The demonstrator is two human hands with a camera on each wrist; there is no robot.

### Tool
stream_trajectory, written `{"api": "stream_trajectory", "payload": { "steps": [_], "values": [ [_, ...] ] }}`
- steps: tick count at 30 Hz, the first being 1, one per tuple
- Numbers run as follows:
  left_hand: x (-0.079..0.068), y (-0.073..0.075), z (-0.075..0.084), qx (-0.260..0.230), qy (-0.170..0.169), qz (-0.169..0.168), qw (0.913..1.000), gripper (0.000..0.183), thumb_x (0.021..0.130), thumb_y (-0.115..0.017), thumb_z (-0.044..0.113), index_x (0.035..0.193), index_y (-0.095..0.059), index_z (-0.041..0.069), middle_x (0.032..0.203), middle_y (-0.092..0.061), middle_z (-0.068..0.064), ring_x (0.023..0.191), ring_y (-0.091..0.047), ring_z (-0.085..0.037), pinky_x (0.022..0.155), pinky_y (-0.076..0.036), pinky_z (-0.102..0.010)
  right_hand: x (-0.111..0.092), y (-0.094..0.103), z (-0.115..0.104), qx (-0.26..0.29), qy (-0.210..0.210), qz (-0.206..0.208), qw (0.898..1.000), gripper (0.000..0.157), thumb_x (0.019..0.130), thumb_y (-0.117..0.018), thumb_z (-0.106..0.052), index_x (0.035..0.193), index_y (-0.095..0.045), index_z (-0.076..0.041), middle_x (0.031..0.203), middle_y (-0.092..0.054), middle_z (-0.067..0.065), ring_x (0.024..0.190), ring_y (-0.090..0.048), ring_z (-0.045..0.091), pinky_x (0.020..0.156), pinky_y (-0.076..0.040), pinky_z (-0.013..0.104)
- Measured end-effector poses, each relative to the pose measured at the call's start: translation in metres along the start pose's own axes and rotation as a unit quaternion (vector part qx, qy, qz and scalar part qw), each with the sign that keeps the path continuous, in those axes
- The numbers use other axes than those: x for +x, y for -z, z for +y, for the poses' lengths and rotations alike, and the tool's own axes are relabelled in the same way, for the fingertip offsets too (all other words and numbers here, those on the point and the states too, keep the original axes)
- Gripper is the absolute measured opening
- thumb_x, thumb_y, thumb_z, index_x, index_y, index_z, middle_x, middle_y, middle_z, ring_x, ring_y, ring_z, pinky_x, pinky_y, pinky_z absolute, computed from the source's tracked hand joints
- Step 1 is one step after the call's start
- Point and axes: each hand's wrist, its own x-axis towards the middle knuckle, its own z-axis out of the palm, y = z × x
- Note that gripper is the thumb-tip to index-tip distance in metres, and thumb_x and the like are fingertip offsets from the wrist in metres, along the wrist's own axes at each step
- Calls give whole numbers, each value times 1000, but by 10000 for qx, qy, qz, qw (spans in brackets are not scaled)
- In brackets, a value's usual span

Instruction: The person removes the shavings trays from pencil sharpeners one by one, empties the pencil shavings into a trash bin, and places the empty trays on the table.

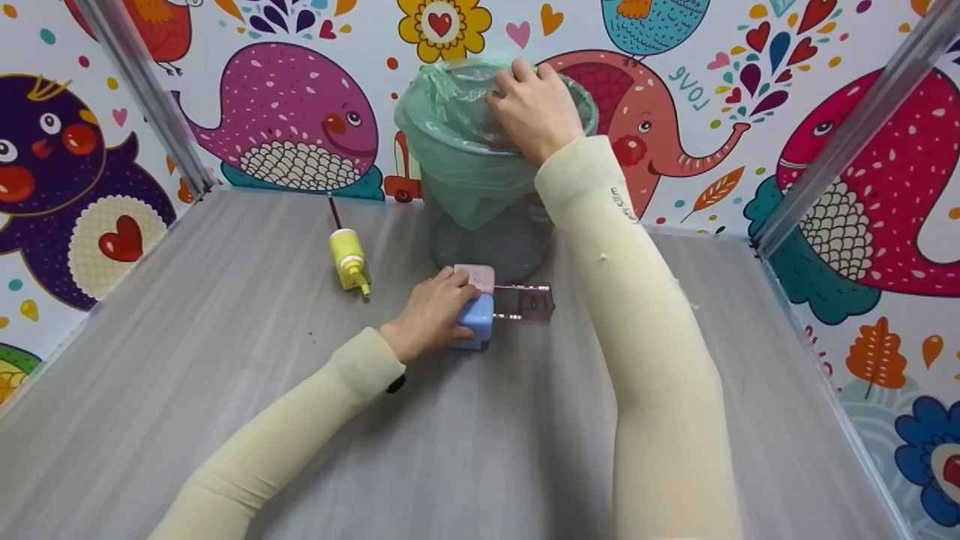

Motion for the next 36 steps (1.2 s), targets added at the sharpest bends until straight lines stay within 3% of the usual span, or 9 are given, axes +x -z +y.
{"api": "stream_trajectory", "payload": {
  "steps": [6, 27, 36],
  "values": [
    [0, 0, 0, 44, -32, 61, 10000, 57, 75, -87, 44, 120, -71, 14, 119, -65, -1, 115, -60, -18, 84, -57, -35, -3, -1, 3, 106, -29, 220, 9997, 53, 87, -69, 7, 135, -62, -13, 135, -58, 20, 121, -49, 39, 99, -47, 52],
    [1, 0, 1, -123, 116, -211, 9996, 59, 79, -84, 44, 126, -68, 13, 125, -64, -3, 122, -58, -21, 91, -57, -39, -4, -1, -1, 192, -391, 99, 9990, 58, 86, -69, 9, 140, -57, -10, 137, -57, 22, 124, -49, 41, 106, -46, 54],
    [1, 0, -1, -106, 38, -119, 9999, 57, 77, -85, 42, 123, -69, 13, 123, -64, -2, 120, -58, -20, 90, -56, -39, -4, -2, -1, 223, -363, 349, 9985, 52, 88, -68, 6, 136, -61, -11, 134, -60, 21, 124, -51, 39, 105, -47, 52]
  ]
}}
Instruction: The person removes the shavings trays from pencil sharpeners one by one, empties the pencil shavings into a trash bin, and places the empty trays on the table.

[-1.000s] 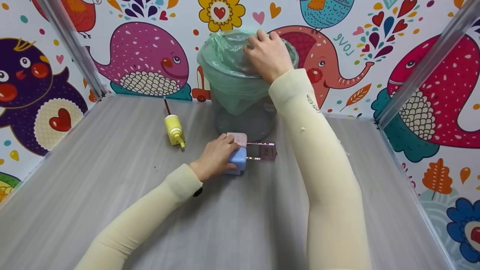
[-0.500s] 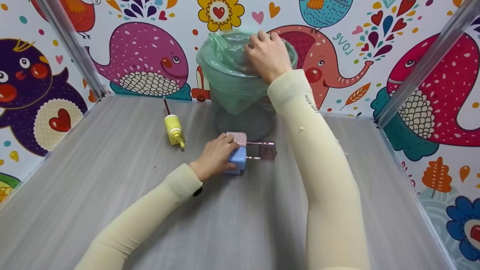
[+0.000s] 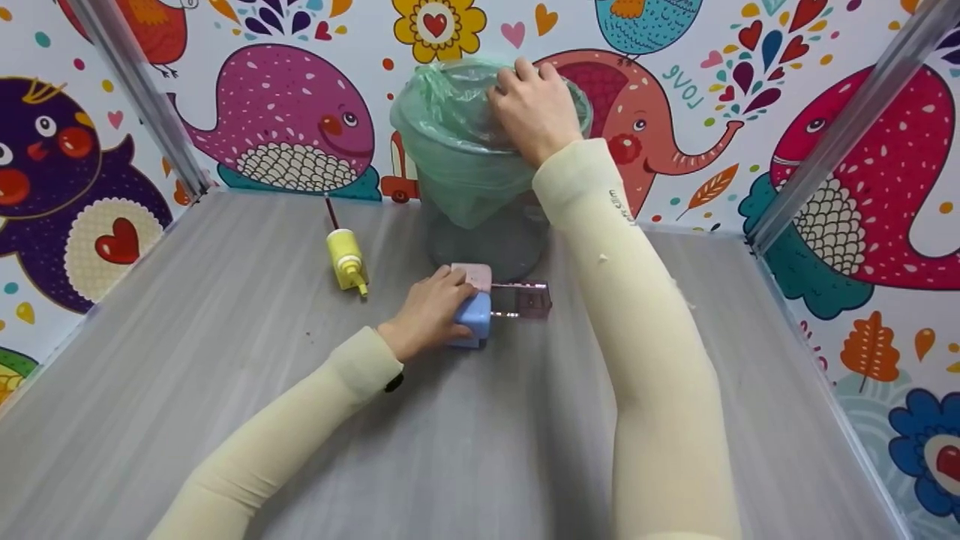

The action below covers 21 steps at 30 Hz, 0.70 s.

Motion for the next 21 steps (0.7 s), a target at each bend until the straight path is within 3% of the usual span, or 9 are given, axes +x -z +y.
{"api": "stream_trajectory", "payload": {
  "steps": [7, 21],
  "values": [
    [0, 0, 1, -57, 44, -96, 9999, 58, 78, -84, 42, 125, -68, 13, 125, -64, -3, 122, -58, -21, 91, -56, -40, -3, 2, 1, -120, -99, -225, 9996, 57, 87, -69, 7, 140, -57, -12, 138, -57, 21, 124, -49, 40, 107, -46, 52],
    [0, 0, 1, -78, 68, -84, 9999, 57, 78, -85, 42, 124, -68, 13, 124, -64, -3, 121, -58, -21, 92, -56, -40, -3, 2, 1, -183, 13, -200, 9996, 59, 86, -70, 7, 141, -56, -11, 139, -57, 21, 125, -49, 39, 106, -47, 52]
  ]
}}
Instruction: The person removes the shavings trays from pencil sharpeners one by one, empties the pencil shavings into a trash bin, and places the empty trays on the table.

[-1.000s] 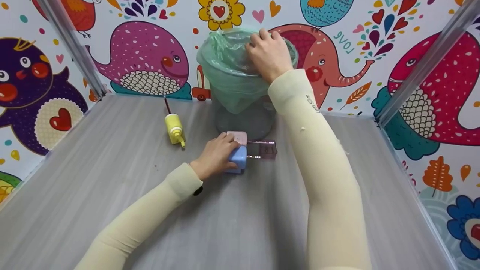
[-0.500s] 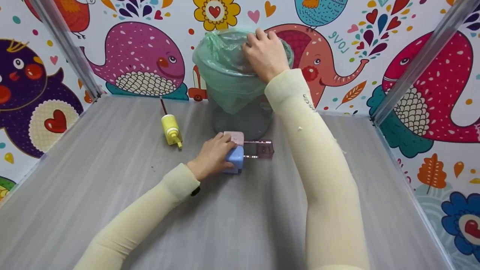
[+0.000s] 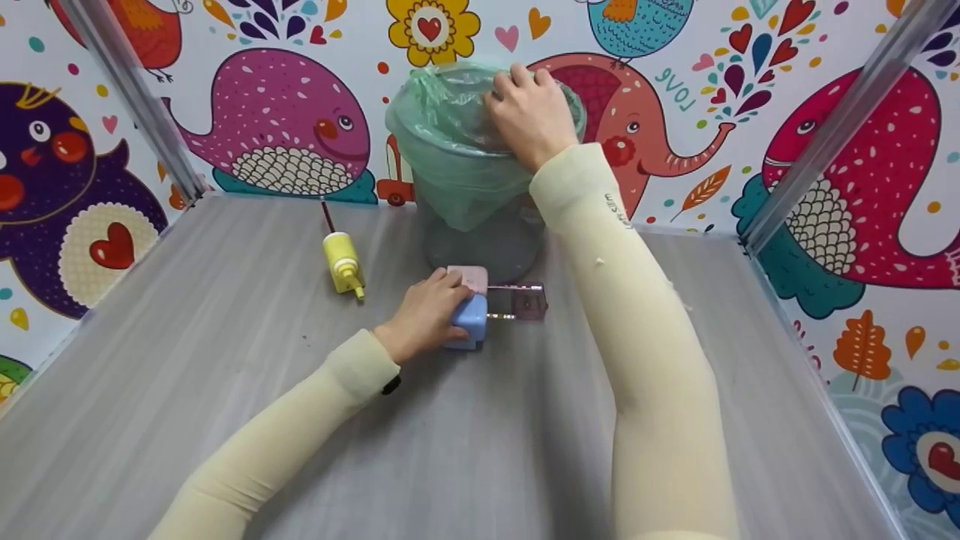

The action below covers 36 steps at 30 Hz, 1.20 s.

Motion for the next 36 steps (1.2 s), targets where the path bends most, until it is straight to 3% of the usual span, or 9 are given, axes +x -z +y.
{"api": "stream_trajectory", "payload": {
  "steps": [12, 16, 19, 24, 29, 33, 36],
  "values": [
    [-1, -1, 1, 71, -43, 78, 9999, 55, 77, -85, 41, 122, -69, 14, 121, -64, -3, 119, -58, -21, 89, -57, -39, -6, -1, 2, 301, -195, 36, 9993, 57, 87, -69, 7, 141, -57, -11, 140, -55, 22, 126, -49, 40, 108, -46, 53],
    [-1, -1, 1, 95, -26, 38, 9999, 56, 77, -86, 42, 122, -69, 13, 122, -64, -3, 120, -58, -21, 88, -57, -38, -10, -4, 4, 605, -437, 381, 9965, 53, 89, -68, 5, 140, -57, -9, 140, -56, 22, 126, -51, 40, 108, -46, 53],
    [0, -1, 1, 54, -15, 30, 10000, 57, 76, -86, 42, 122, -69, 13, 123, -63, -3, 121, -57, -21, 89, -57, -39, -14, -7, 6, 983, -759, 833, 9888, 47, 92, -68, -1, 138, -58, -7, 136, -59, 21, 125, -53, 40, 107, -46, 53],
    [1, 0, 0, 47, 8, -14, 10000, 57, 77, -85, 42, 124, -69, 14, 126, -63, -3, 124, -57, -21, 90, -56, -39, -29, -9, 7, 1828, -1671, 1359, 9593, 56, 90, -75, -24, 140, -55, -5, 134, -61, 20, 124, -54, 37, 112, -42, 49],
    [1, 0, 0, 20, 11, -57, 10000, 58, 77, -85, 42, 125, -68, 13, 127, -63, -3, 124, -57, -21, 91, -57, -39, -51, -10, 3, 2911, -2641, 1551, 9064, 66, 87, -77, -40, 135, -54, -2, 130, -61, 18, 117, -56, 30, 105, -48, 41],
    [0, 0, 0, 25, -30, -60, 10000, 59, 77, -85, 43, 125, -68, 12, 128, -63, -4, 123, -57, -22, 91, -57, -39, -73, -16, -2, 3418, -2954, 1759, 8746, 64, 84, -78, -44, 127, -58, -1, 119, -66, 16, 103, -62, 24, 92, -54, 34],
    [0, -1, 0, 37, -51, 12, 10000, 58, 76, -86, 42, 122, -69, 12, 126, -63, -4, 121, -58, -22, 89, -57, -39, -92, -18, -6, 3631, -3085, 1810, 8604, 64, 82, -79, -48, 123, -61, -3, 112, -70, 13, 95, -64, 17, 85, -53, 21]
  ]
}}
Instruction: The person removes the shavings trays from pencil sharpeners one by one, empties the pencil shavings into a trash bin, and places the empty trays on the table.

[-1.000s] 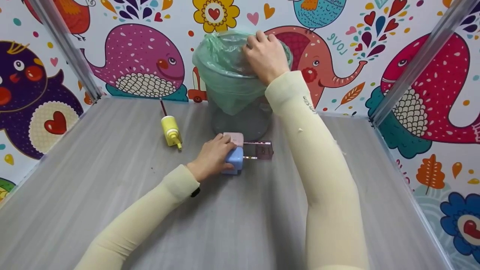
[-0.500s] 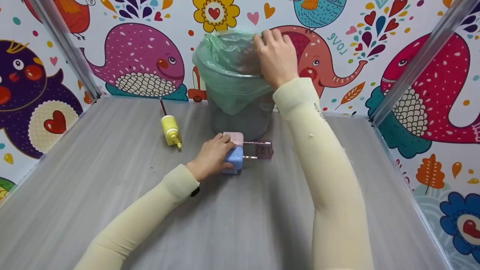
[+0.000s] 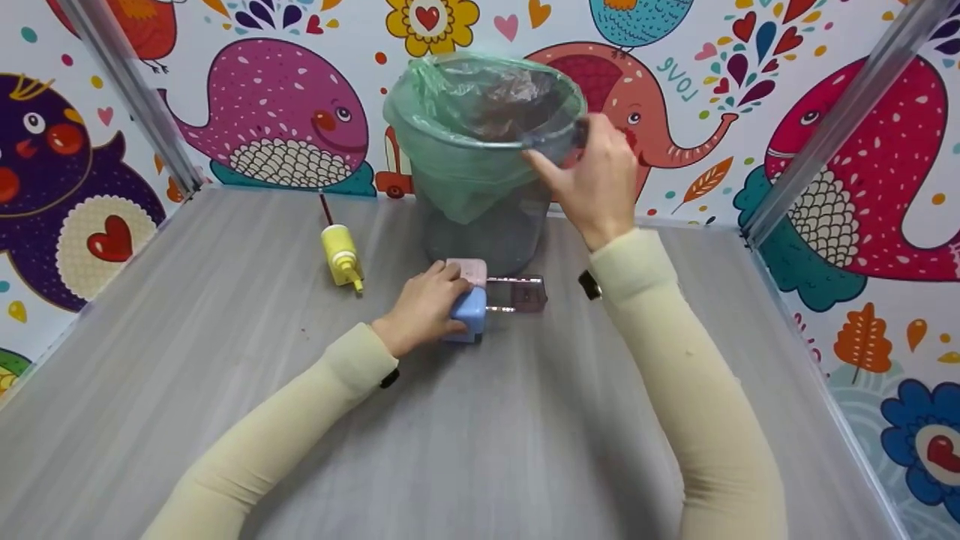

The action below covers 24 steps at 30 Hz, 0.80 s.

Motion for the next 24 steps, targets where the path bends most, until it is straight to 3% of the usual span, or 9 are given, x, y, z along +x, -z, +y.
{"api": "stream_trajectory", "payload": {
  "steps": [3, 7, 12, 18, 24],
  "values": [
    [0, 0, 0, -18, -33, 36, 10000, 57, 76, -87, 41, 121, -70, 12, 126, -63, -4, 121, -58, -22, 89, -57, -39, -14, 10, 5, 202, -264, 37, 9994, 64, 79, -80, -52, 121, -63, -6, 108, -72, 10, 87, -60, 7, 78, -47, 10],
    [0, 0, 0, -98, -17, 2, 10000, 58, 76, -86, 41, 123, -69, 12, 128, -63, -4, 122, -58, -22, 91, -56, -41, -29, 19, 9, 334, -435, 13, 9985, 60, 80, -81, -48, 118, -64, -6, 104, -72, 12, 79, -56, -3, 74, -45, 7],
    [-1, 2, -2, -205, 131, -104, 9997, 59, 77, -86, 40, 125, -68, 12, 129, -63, -4, 125, -57, -23, 94, -55, -43, -50, 19, 21, 360, -374, -382, 9979, 57, 80, -83, -43, 115, -63, -3, 99, -72, 14, 74, -58, -1, 67, -45, 6],
    [0, 3, -1, -205, 158, -255, 9993, 62, 79, -84, 41, 129, -66, 12, 133, -61, -5, 128, -54, -23, 97, -54, -42, -81, 15, 44, -148, -355, -1390, 9896, 59, 80, -81, -48, 108, -60, 1, 92, -68, 18, 76, -61, 22, 64, -45, 11],
    [1, 1, 1, -208, 129, -235, 9994, 61, 78, -85, 41, 128, -67, 11, 131, -61, -4, 126, -55, -22, 96, -54, -42, -109, 7, 65, -727, -711, -2574, 9609, 68, 79, -76, -61, 104, -62, 1, 87, -69, 19, 71, -62, 27, 60, -51, 28]
  ]
}}
